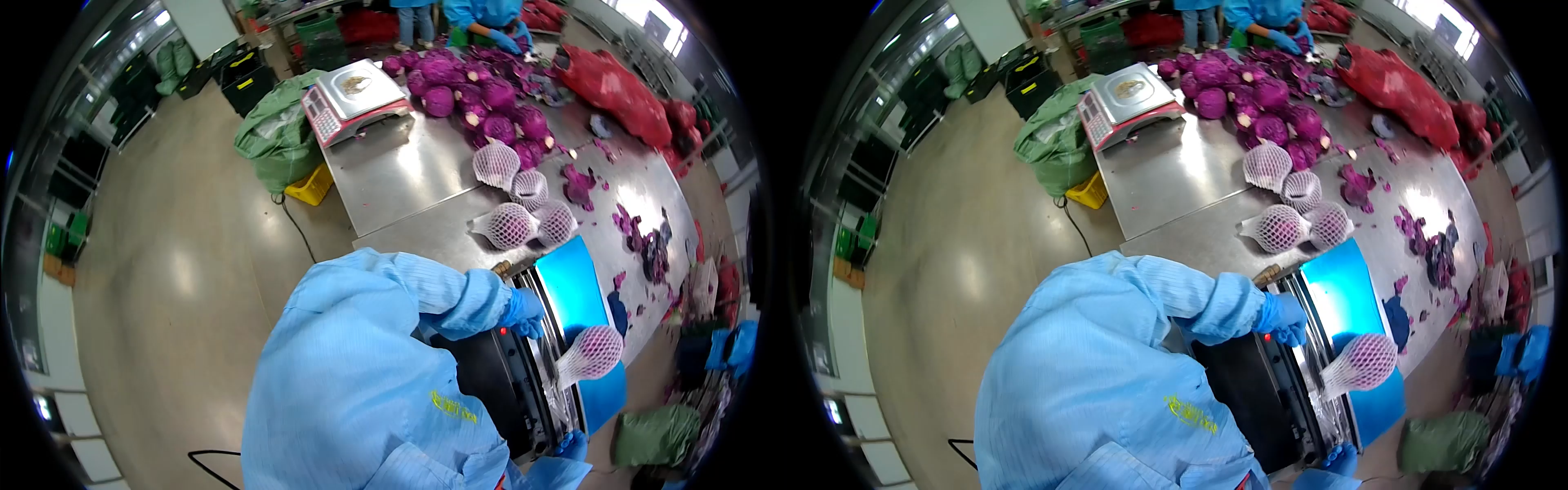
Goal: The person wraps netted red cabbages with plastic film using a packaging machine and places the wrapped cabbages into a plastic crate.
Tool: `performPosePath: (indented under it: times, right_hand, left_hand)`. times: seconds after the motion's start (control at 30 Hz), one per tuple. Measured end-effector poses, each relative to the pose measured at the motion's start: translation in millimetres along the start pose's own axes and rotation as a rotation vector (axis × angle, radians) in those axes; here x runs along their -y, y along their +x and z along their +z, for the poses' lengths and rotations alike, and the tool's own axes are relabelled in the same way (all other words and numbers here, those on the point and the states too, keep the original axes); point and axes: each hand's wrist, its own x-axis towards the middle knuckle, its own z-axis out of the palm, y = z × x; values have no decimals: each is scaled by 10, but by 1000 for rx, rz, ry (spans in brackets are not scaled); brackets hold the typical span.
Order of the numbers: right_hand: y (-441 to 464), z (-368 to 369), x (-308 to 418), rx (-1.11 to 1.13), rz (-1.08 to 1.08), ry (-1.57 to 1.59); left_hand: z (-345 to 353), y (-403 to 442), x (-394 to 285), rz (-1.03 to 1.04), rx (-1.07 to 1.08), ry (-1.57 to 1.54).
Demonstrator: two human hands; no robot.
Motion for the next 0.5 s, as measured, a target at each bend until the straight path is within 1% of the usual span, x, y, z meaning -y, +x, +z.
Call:
performPosePath:
  times: [0.03, 0.07, 0.1, 0.13, 0.17, 0.2, 0.23, 0.27, 0.3, 0.37, 0.43, 0.47, 0.5]
  right_hand:
    - [-40, -36, -37, 37, -42, -25]
    - [41, -141, -92, 7, 52, 83]
    - [-20, -45, -62, -33, 139, 205]
    - [-96, 15, -43, -109, 216, 338]
    - [-328, 256, 3, 110, 132, 368]
    - [-361, 220, -12, 51, 124, 289]
    - [-393, 178, -25, -9, 119, 208]
    - [-547, 309, 45, -36, 131, 227]
    - [-662, 415, 111, -51, 144, 242]
    - [-966, 659, 240, -190, 55, 314]
    - [-1270, 878, 433, -255, -24, 325]
    - [-1343, 891, 493, -279, -98, 300]
    - [-1445, 960, 605, -359, -162, 272]
  left_hand:
    - [-56, 92, 43, -9, 94, 8]
    - [35, -173, -18, 81, 5, 148]
    - [36, -328, 9, 359, 53, 587]
    - [149, -363, -69, -6, -122, 57]
    - [-52, -245, 101, 174, 59, 168]
    - [64, -448, -2, 99, -28, 86]
    - [152, -569, -76, 46, -152, 138]
    - [94, -639, -151, -35, -27, 133]
    - [192, -735, -202, 8, -101, 179]
    - [322, -909, -312, 45, -125, 239]
    - [313, -1044, -442, 107, -40, 220]
    - [355, -1106, -556, 169, -52, 251]
    - [397, -1129, -643, 234, -69, 280]
